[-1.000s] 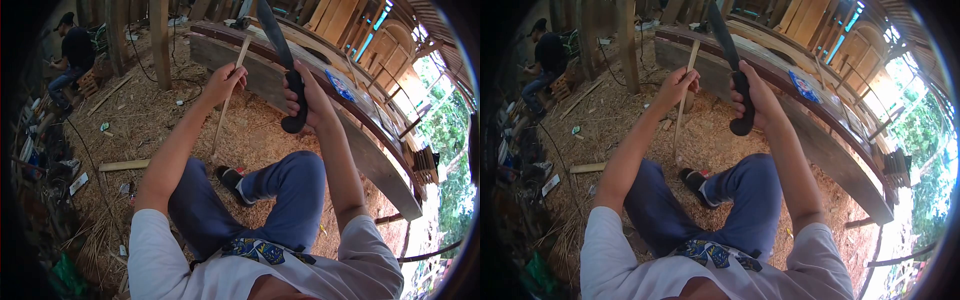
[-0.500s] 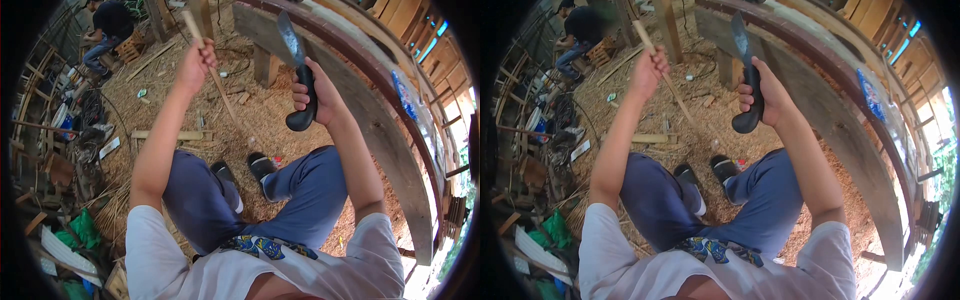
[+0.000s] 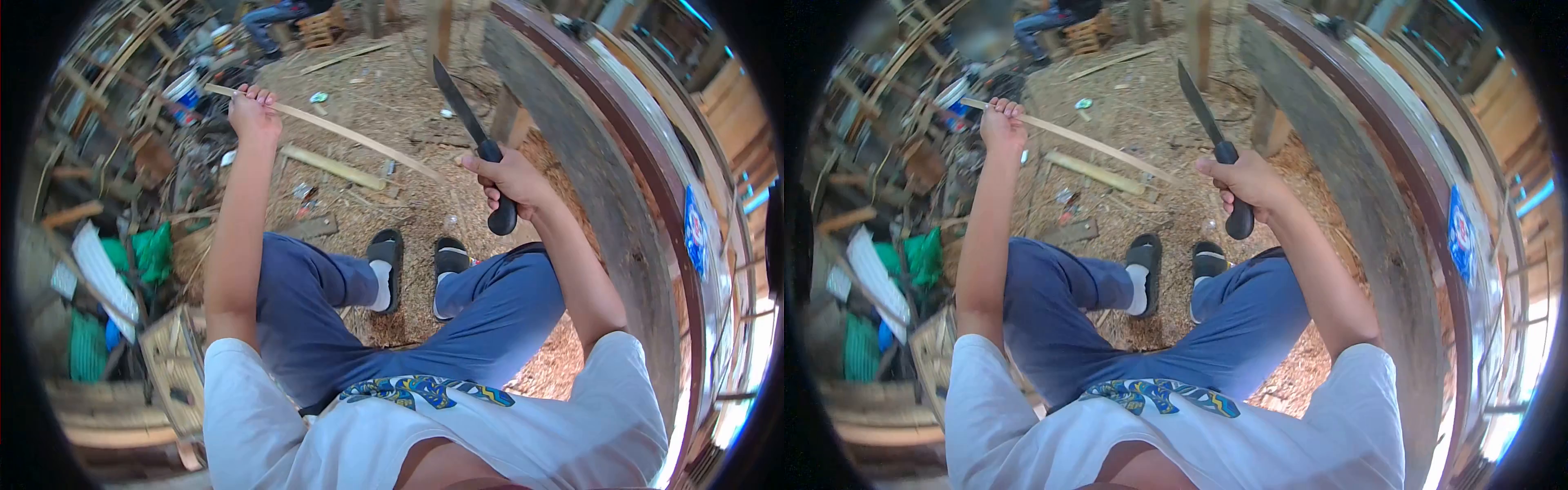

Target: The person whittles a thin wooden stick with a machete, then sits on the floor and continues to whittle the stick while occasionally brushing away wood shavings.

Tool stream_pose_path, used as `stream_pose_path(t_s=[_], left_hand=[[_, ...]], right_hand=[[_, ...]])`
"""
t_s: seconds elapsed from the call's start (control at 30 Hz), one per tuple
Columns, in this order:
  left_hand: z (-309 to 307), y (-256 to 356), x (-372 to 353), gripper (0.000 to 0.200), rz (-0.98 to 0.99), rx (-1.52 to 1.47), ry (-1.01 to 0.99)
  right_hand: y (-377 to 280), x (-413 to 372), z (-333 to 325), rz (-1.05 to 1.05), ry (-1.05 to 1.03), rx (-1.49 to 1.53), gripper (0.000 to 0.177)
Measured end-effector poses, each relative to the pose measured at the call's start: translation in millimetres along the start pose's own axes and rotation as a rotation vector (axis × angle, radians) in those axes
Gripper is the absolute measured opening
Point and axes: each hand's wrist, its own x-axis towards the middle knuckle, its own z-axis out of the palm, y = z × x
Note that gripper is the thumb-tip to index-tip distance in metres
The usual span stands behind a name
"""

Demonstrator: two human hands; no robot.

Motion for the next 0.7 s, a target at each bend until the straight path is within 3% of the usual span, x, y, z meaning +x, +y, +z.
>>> stream_pose_path(t_s=[0.2,0.3,0.43,0.5,0.57,0.7], left_hand=[[-47,129,-26,0.016,0.15,-0.083,0.075],[-46,164,-28,0.014,0.223,-0.017,0.069],[-28,163,-48,0.014,0.328,0.081,0.004],[-25,145,-67,0.02,0.347,0.077,0.001],[-27,130,-75,0.023,0.32,0.11,-0.07],[-47,99,-67,0.027,0.259,0.263,-0.151]], right_hand=[[-31,-27,51,-0.182,-0.219,-0.112,0.031],[-32,-39,64,-0.274,-0.219,-0.181,0.028],[-32,-50,67,-0.237,-0.224,-0.241,0.025],[-42,-63,80,-0.168,-0.228,-0.108,0.025],[-50,-69,93,-0.063,-0.24,0.07,0.025],[-57,-55,117,-0.033,-0.212,0.105,0.025]])
